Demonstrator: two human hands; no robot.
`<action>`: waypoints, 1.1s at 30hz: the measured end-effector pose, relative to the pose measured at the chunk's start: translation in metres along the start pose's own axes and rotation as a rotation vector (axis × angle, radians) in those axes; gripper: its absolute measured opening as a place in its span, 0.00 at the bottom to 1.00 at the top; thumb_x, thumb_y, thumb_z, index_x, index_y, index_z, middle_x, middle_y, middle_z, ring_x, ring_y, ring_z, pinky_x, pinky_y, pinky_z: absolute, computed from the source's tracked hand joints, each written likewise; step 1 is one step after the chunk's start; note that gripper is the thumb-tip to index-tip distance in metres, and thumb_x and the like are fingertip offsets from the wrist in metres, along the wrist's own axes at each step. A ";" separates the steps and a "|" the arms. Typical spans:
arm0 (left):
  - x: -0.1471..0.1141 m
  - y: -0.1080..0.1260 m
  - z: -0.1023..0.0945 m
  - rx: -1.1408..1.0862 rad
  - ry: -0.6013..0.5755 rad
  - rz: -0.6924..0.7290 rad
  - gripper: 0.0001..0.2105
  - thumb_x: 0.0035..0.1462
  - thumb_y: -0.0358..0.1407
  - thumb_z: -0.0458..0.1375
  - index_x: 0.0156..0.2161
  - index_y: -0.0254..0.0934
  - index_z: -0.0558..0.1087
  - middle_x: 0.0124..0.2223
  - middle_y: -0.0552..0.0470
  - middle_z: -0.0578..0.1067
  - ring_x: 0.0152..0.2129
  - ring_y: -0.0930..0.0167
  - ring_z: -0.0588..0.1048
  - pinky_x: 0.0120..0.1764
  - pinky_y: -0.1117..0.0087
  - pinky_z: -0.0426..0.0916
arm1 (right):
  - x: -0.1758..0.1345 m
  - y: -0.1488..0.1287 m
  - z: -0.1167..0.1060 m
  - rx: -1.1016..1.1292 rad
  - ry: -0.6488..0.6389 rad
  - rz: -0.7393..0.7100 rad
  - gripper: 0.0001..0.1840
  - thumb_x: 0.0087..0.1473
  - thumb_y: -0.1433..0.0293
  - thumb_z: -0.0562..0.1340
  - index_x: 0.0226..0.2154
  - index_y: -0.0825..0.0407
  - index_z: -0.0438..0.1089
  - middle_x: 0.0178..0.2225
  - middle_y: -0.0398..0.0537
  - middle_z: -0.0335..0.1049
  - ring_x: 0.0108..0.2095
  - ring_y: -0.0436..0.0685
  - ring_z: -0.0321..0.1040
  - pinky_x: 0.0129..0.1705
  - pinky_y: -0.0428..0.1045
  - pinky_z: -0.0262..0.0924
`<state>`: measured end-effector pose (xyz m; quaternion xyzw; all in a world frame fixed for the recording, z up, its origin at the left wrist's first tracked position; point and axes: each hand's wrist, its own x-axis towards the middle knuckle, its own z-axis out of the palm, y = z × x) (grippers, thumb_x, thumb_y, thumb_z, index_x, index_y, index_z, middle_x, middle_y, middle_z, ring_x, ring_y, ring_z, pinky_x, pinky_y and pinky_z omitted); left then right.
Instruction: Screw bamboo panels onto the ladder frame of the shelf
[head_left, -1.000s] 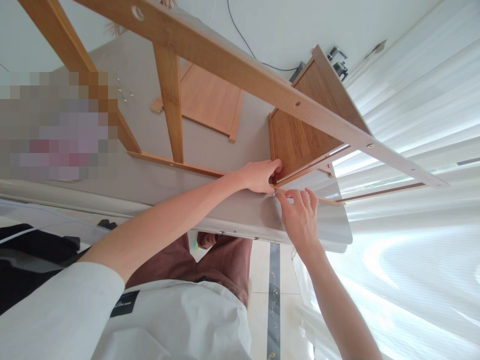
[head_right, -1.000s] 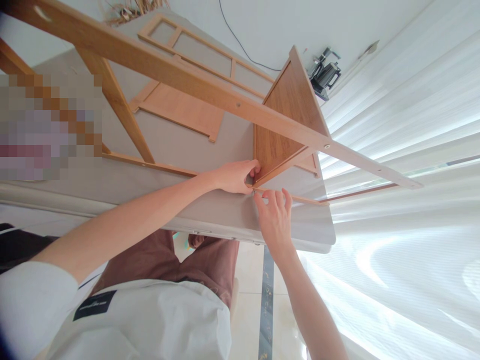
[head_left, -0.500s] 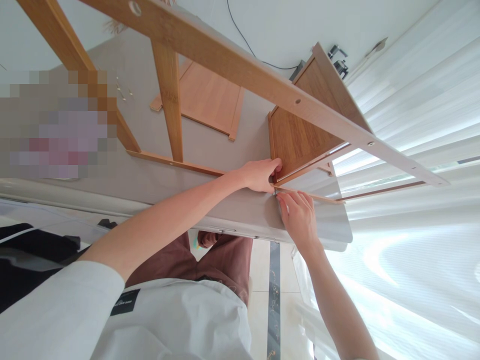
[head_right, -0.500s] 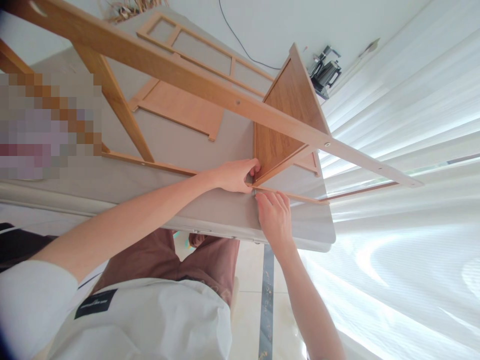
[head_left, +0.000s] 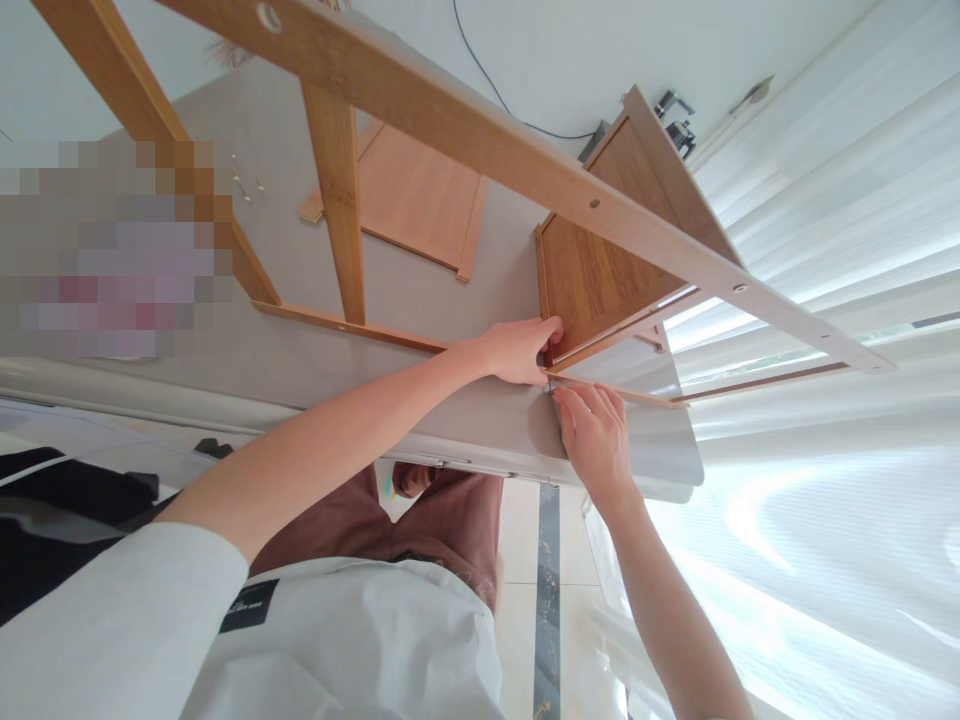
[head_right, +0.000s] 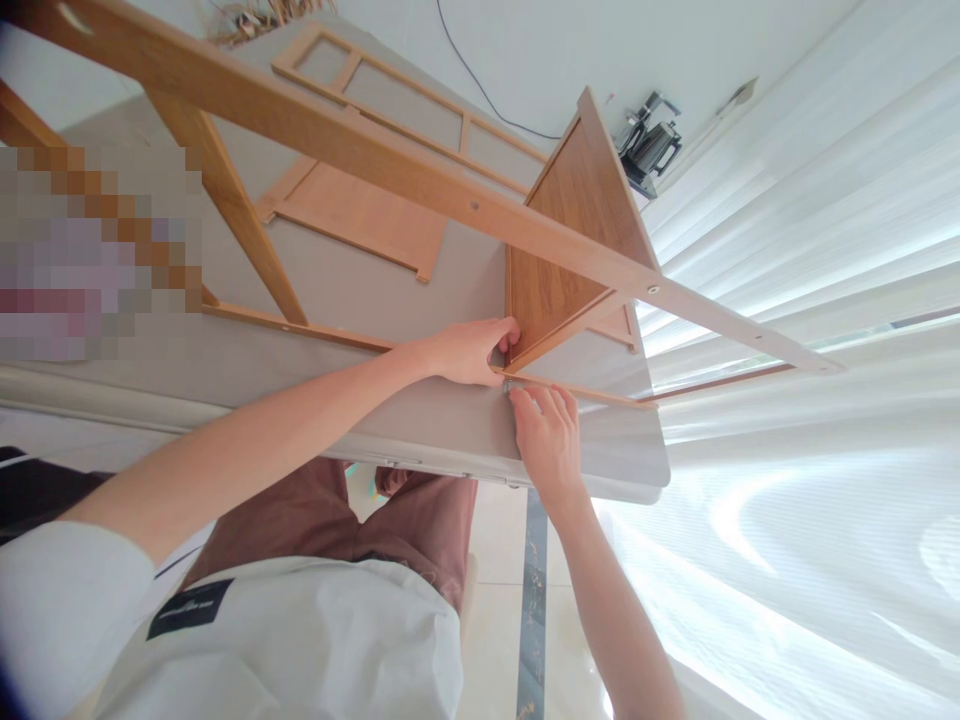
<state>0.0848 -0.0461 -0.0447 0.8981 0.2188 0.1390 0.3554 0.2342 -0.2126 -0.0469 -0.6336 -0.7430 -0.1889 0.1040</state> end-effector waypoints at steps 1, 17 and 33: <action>0.000 0.000 0.000 -0.001 -0.003 -0.001 0.23 0.47 0.38 0.61 0.50 0.41 0.62 0.52 0.50 0.74 0.43 0.65 0.74 0.39 0.65 0.67 | 0.000 0.000 0.000 0.000 -0.002 -0.002 0.11 0.64 0.75 0.55 0.39 0.49 0.72 0.36 0.47 0.75 0.39 0.54 0.69 0.57 0.54 0.56; -0.001 0.000 -0.002 -0.001 -0.019 0.011 0.23 0.47 0.39 0.60 0.50 0.41 0.62 0.52 0.49 0.74 0.43 0.64 0.74 0.39 0.65 0.67 | 0.000 0.002 -0.003 -0.116 -0.009 -0.058 0.20 0.58 0.82 0.53 0.43 0.48 0.72 0.38 0.49 0.71 0.41 0.56 0.66 0.60 0.59 0.53; -0.001 -0.001 -0.001 -0.009 -0.009 0.015 0.23 0.47 0.40 0.61 0.49 0.41 0.62 0.51 0.49 0.74 0.43 0.65 0.74 0.38 0.66 0.67 | 0.008 -0.004 -0.013 -0.245 -0.069 -0.124 0.21 0.58 0.84 0.50 0.43 0.50 0.72 0.38 0.51 0.67 0.40 0.57 0.60 0.62 0.60 0.50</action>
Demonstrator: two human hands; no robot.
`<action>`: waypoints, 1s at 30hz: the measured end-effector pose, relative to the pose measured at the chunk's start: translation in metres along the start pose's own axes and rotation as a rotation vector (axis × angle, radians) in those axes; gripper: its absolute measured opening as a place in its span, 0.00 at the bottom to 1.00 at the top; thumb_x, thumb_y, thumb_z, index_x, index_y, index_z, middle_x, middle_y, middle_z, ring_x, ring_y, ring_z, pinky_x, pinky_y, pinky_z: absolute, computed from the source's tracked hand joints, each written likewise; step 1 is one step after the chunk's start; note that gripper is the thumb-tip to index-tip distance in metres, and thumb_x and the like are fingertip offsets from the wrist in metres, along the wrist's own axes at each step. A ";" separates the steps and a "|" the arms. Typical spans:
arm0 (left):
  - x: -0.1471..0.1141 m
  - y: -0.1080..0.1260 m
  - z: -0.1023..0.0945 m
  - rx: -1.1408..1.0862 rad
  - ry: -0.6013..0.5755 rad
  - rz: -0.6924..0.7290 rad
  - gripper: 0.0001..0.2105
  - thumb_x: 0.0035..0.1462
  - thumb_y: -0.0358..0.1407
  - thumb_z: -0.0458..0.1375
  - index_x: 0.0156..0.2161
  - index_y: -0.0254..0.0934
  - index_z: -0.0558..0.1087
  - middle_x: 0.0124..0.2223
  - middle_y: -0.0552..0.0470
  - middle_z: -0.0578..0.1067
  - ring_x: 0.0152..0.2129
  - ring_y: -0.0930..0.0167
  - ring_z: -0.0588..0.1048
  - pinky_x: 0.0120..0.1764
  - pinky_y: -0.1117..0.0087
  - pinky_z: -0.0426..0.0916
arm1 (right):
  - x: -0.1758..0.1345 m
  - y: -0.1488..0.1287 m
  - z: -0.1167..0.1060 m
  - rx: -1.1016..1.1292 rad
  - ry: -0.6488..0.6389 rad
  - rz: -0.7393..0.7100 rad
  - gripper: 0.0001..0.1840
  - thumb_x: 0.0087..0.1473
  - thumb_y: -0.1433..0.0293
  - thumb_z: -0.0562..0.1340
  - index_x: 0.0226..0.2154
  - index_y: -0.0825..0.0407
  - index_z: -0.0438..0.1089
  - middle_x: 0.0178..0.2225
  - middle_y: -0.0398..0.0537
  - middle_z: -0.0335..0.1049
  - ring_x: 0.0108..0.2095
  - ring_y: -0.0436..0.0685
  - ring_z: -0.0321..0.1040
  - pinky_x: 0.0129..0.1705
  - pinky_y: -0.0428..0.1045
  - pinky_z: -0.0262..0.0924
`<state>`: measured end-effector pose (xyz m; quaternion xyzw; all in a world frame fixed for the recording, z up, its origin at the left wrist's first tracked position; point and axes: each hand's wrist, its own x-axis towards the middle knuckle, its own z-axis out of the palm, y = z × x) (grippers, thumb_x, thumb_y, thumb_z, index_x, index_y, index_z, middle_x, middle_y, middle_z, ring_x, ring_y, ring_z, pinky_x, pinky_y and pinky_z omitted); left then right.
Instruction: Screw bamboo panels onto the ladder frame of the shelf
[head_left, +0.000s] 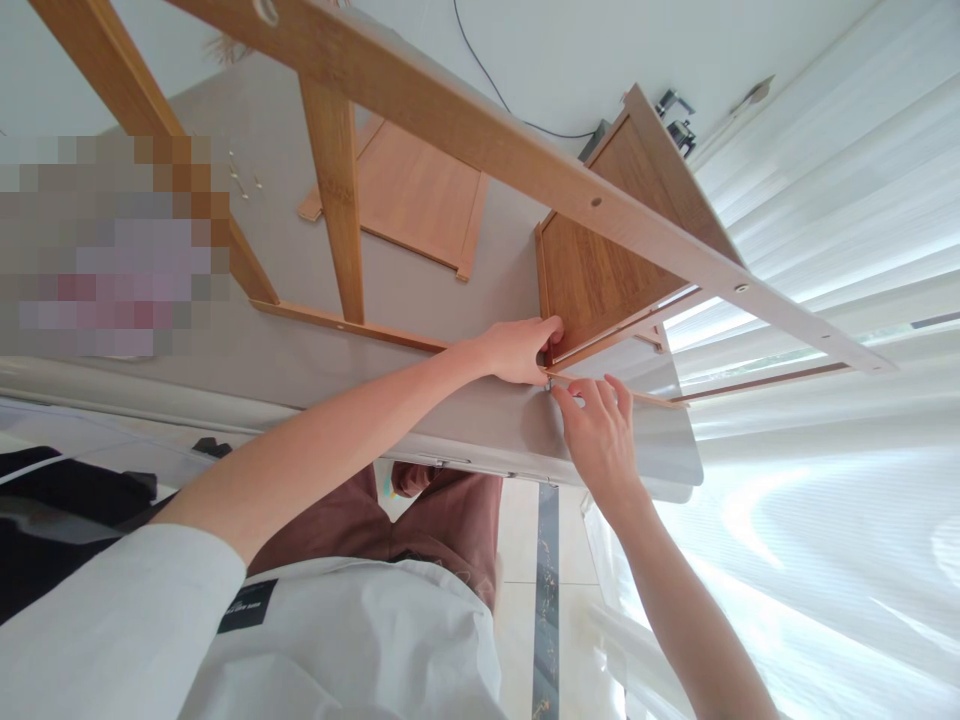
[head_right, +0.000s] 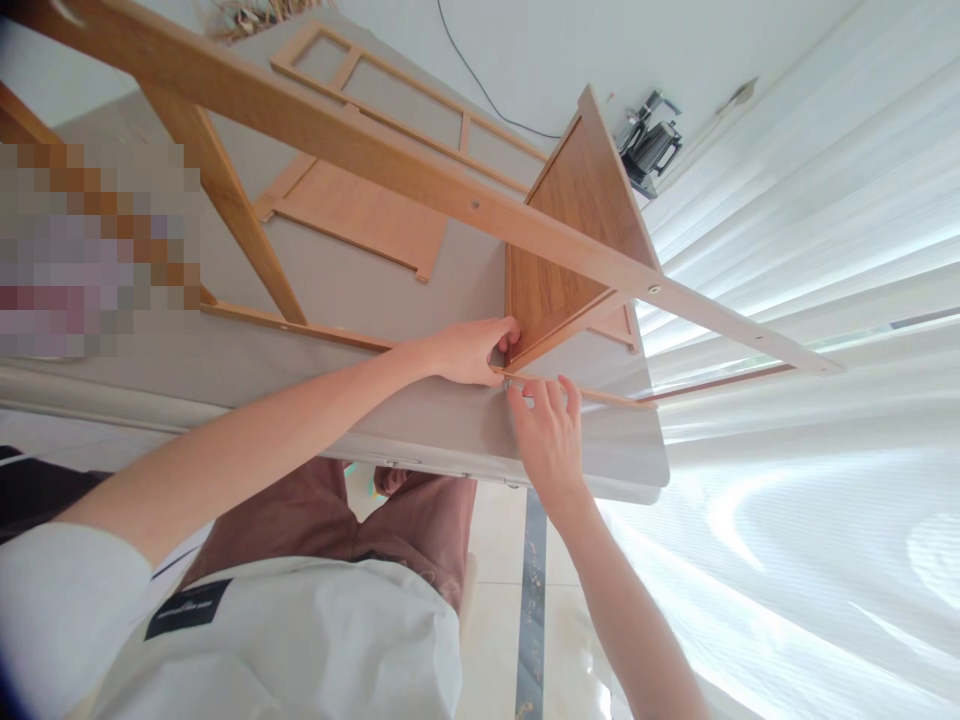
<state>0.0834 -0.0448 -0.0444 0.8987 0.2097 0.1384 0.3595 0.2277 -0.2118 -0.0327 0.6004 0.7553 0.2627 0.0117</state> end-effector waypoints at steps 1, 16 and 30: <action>0.000 0.000 0.000 -0.003 -0.002 -0.003 0.23 0.47 0.40 0.61 0.48 0.41 0.62 0.51 0.49 0.74 0.43 0.65 0.74 0.38 0.66 0.67 | 0.001 -0.001 -0.002 -0.006 -0.007 0.001 0.21 0.58 0.84 0.50 0.43 0.50 0.72 0.38 0.51 0.67 0.39 0.57 0.60 0.61 0.60 0.51; 0.001 0.000 0.001 -0.005 -0.007 -0.013 0.25 0.47 0.43 0.61 0.50 0.41 0.62 0.52 0.48 0.74 0.44 0.63 0.74 0.39 0.65 0.67 | 0.010 0.006 -0.010 -0.035 -0.092 -0.030 0.18 0.59 0.84 0.51 0.39 0.50 0.72 0.38 0.50 0.67 0.37 0.56 0.60 0.62 0.61 0.48; 0.001 0.000 0.001 -0.006 0.005 -0.005 0.23 0.46 0.39 0.60 0.49 0.42 0.62 0.52 0.49 0.74 0.43 0.64 0.74 0.39 0.65 0.67 | -0.001 0.005 0.010 0.187 0.025 0.059 0.12 0.65 0.75 0.53 0.38 0.49 0.71 0.34 0.46 0.74 0.37 0.54 0.68 0.56 0.53 0.55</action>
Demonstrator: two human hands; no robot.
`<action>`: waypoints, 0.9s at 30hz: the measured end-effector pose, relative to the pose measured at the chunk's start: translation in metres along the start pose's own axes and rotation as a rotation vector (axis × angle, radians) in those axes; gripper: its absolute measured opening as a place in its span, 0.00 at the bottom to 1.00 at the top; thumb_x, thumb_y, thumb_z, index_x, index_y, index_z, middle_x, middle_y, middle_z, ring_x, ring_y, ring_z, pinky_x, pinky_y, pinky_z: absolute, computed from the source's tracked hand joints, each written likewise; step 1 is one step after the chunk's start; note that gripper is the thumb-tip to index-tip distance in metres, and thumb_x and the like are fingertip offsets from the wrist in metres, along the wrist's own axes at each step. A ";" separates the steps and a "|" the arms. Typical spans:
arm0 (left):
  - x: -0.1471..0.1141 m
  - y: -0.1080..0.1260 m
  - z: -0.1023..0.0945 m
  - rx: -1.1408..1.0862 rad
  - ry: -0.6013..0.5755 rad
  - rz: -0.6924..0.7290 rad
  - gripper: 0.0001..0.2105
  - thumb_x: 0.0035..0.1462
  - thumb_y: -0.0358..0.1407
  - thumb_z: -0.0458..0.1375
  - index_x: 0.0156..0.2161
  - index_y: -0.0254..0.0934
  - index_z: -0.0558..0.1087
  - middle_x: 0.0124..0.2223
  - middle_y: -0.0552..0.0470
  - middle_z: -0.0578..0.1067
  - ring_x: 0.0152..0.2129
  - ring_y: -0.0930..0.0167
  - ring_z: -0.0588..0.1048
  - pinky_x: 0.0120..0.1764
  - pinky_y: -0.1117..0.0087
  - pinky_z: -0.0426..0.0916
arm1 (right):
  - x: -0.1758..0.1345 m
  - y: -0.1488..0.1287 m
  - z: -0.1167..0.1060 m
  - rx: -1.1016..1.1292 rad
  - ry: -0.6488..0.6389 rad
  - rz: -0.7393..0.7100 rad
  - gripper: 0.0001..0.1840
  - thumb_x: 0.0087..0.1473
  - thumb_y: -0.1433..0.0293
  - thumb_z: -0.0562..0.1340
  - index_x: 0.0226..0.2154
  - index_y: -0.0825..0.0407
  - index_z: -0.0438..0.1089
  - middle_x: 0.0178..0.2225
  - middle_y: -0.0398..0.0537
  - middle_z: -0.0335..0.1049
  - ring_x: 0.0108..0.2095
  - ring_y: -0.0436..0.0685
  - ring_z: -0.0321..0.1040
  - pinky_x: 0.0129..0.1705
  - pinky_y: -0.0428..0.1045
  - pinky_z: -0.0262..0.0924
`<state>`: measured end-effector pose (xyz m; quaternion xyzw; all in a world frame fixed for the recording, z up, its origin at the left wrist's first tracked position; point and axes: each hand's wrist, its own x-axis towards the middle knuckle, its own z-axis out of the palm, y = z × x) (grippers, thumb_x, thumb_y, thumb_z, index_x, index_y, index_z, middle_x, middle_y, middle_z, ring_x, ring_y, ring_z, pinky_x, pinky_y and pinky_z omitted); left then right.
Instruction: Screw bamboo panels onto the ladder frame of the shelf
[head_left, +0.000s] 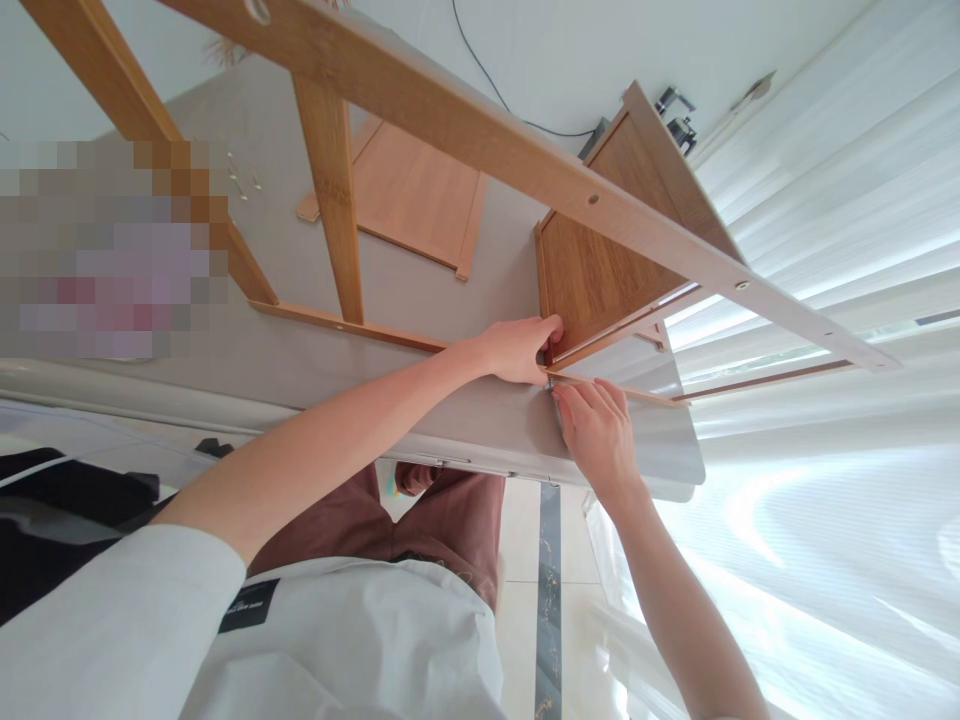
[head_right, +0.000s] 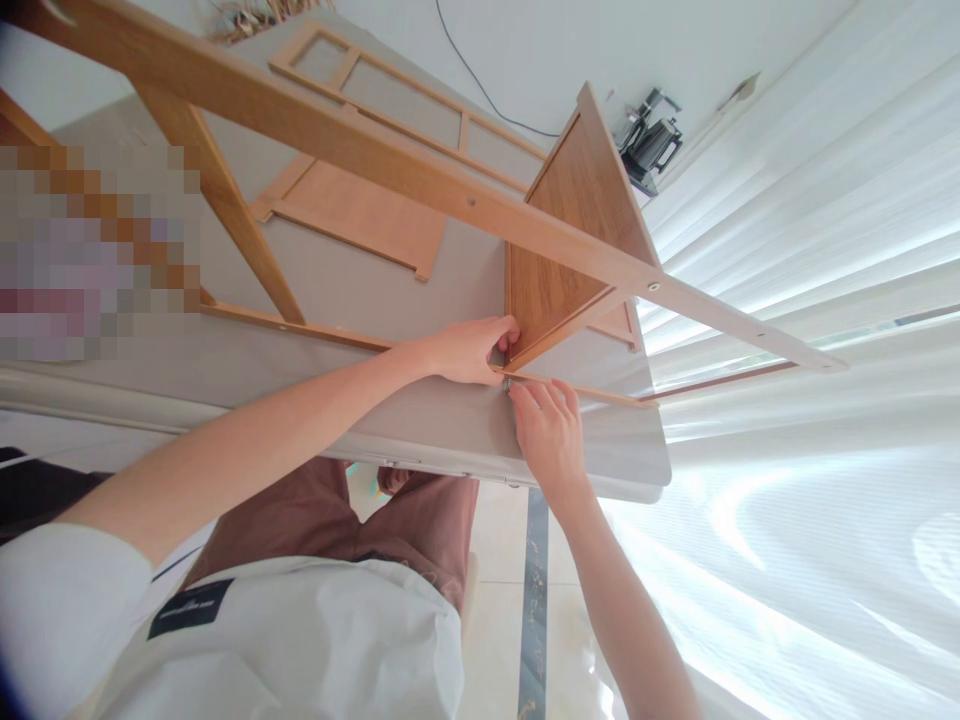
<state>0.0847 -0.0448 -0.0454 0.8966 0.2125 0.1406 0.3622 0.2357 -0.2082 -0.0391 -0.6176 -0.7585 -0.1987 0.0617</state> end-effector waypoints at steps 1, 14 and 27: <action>0.000 0.000 0.000 -0.001 0.000 0.002 0.23 0.46 0.39 0.60 0.49 0.42 0.62 0.51 0.50 0.74 0.43 0.64 0.74 0.39 0.65 0.67 | -0.001 0.000 0.001 0.001 0.005 -0.001 0.12 0.65 0.74 0.53 0.38 0.49 0.71 0.34 0.46 0.75 0.37 0.54 0.68 0.57 0.53 0.54; 0.000 -0.002 0.001 0.000 0.011 0.006 0.22 0.46 0.39 0.60 0.48 0.42 0.62 0.51 0.50 0.74 0.42 0.65 0.74 0.38 0.66 0.66 | -0.001 -0.003 -0.003 0.019 0.030 0.009 0.11 0.64 0.75 0.55 0.38 0.50 0.72 0.34 0.46 0.75 0.38 0.55 0.68 0.55 0.53 0.55; -0.001 0.000 0.000 0.016 0.003 -0.002 0.23 0.47 0.38 0.60 0.49 0.41 0.62 0.52 0.49 0.74 0.43 0.65 0.74 0.38 0.66 0.67 | -0.011 0.001 0.005 0.011 0.019 0.039 0.16 0.60 0.80 0.53 0.42 0.48 0.72 0.38 0.49 0.69 0.41 0.56 0.64 0.46 0.51 0.57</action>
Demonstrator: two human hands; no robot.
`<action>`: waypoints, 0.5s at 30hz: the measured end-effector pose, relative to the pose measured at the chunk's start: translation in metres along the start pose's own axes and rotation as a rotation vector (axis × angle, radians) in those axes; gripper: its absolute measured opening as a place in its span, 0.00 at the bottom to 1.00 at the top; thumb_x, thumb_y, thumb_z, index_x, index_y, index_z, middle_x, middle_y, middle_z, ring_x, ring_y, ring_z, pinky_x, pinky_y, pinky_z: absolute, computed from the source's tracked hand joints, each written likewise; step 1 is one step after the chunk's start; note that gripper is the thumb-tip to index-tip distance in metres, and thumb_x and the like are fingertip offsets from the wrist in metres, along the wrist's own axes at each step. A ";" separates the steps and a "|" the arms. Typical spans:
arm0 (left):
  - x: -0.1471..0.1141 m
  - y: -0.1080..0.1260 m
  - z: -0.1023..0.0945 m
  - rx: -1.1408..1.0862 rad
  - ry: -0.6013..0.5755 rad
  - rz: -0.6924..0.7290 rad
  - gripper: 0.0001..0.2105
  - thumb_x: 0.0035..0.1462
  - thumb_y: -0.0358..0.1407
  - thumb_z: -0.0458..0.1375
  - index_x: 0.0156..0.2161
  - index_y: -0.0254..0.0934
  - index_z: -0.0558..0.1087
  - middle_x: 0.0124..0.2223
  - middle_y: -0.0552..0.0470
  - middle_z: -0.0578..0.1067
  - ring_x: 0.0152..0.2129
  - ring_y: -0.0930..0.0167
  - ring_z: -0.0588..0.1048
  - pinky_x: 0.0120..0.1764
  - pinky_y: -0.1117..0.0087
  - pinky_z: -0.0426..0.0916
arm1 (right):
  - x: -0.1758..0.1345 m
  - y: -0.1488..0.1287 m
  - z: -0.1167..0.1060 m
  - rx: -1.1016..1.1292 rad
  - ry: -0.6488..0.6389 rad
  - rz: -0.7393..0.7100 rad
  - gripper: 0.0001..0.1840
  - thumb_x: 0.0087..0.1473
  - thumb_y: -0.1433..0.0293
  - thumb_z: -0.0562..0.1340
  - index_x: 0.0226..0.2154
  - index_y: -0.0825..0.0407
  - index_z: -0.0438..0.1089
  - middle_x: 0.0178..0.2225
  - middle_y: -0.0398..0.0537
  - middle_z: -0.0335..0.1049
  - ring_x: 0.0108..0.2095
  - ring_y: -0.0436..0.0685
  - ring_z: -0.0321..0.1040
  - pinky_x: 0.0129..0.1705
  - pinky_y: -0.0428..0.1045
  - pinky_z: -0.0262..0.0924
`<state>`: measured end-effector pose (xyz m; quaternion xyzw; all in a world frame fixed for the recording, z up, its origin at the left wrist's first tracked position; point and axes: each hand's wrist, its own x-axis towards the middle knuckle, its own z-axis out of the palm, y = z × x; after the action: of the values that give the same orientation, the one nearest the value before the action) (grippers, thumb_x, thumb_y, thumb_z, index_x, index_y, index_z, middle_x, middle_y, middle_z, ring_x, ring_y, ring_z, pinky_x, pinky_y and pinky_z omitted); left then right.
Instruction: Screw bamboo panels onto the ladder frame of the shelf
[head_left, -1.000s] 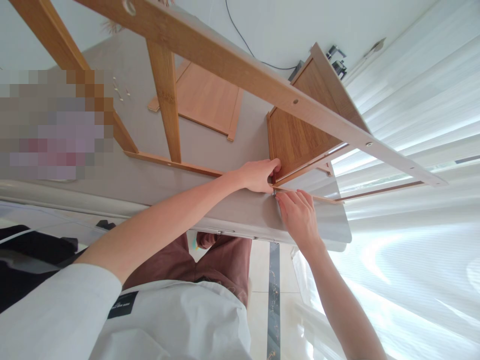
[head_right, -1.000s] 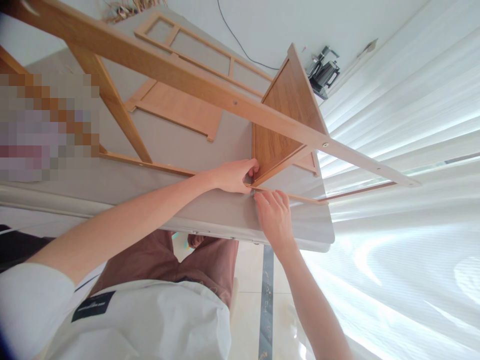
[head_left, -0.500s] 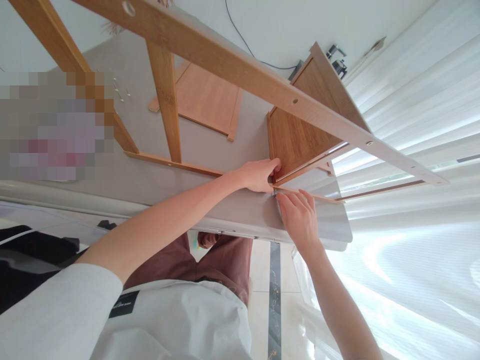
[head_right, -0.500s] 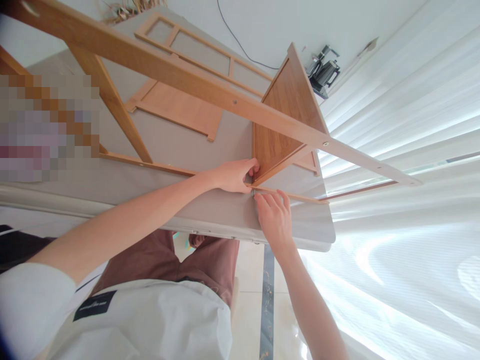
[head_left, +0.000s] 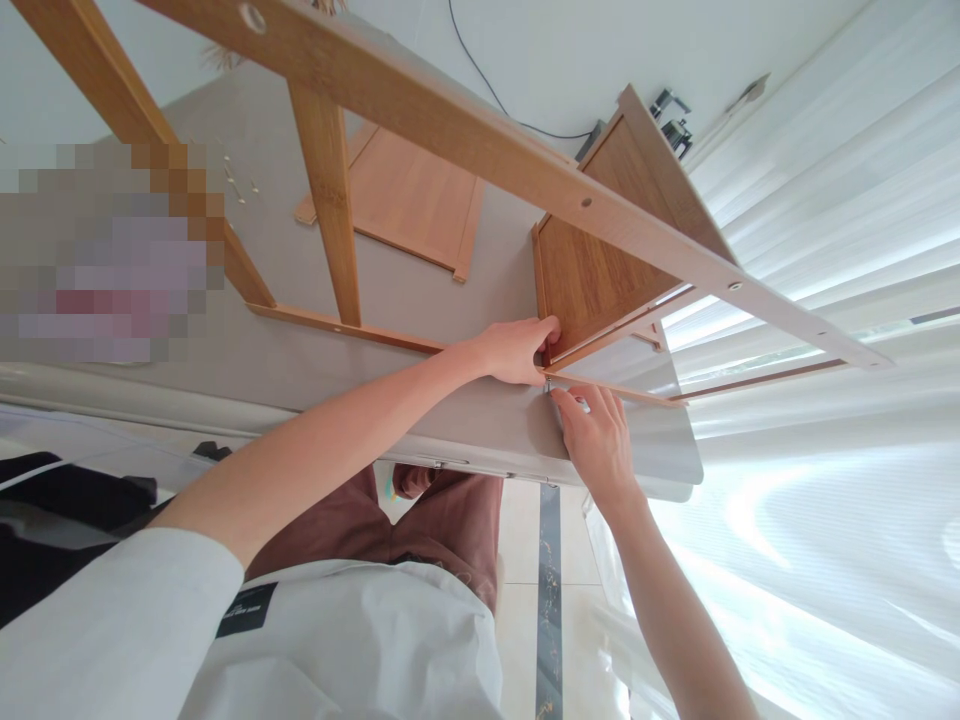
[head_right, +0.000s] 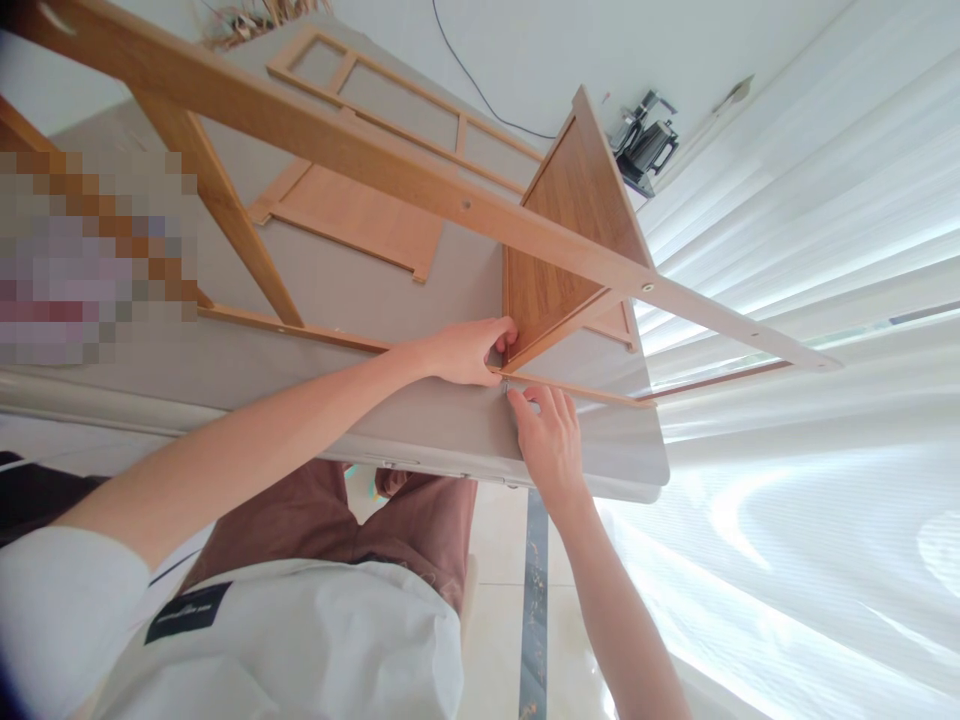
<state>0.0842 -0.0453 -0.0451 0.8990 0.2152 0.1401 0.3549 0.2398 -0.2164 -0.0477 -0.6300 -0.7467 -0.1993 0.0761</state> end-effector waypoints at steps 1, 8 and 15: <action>0.000 0.000 -0.001 -0.003 -0.001 -0.001 0.23 0.47 0.38 0.60 0.49 0.41 0.62 0.52 0.49 0.74 0.43 0.65 0.74 0.38 0.66 0.67 | 0.001 0.001 0.000 -0.005 0.003 -0.004 0.17 0.59 0.81 0.54 0.42 0.48 0.72 0.38 0.49 0.69 0.41 0.56 0.64 0.47 0.51 0.56; -0.001 0.001 -0.002 -0.012 -0.011 0.002 0.23 0.47 0.38 0.60 0.49 0.41 0.62 0.52 0.49 0.74 0.43 0.65 0.74 0.38 0.66 0.66 | 0.003 0.002 0.000 -0.030 0.023 -0.033 0.18 0.59 0.82 0.54 0.43 0.48 0.72 0.37 0.49 0.69 0.41 0.56 0.64 0.49 0.52 0.56; 0.000 0.000 -0.001 0.000 -0.008 0.002 0.23 0.47 0.39 0.61 0.49 0.41 0.62 0.52 0.49 0.74 0.42 0.65 0.74 0.37 0.67 0.66 | 0.003 0.003 0.002 -0.035 0.002 -0.022 0.17 0.59 0.81 0.55 0.44 0.48 0.72 0.39 0.49 0.69 0.42 0.56 0.64 0.51 0.53 0.56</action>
<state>0.0842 -0.0447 -0.0448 0.8997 0.2129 0.1366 0.3559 0.2428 -0.2126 -0.0480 -0.6229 -0.7498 -0.2138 0.0635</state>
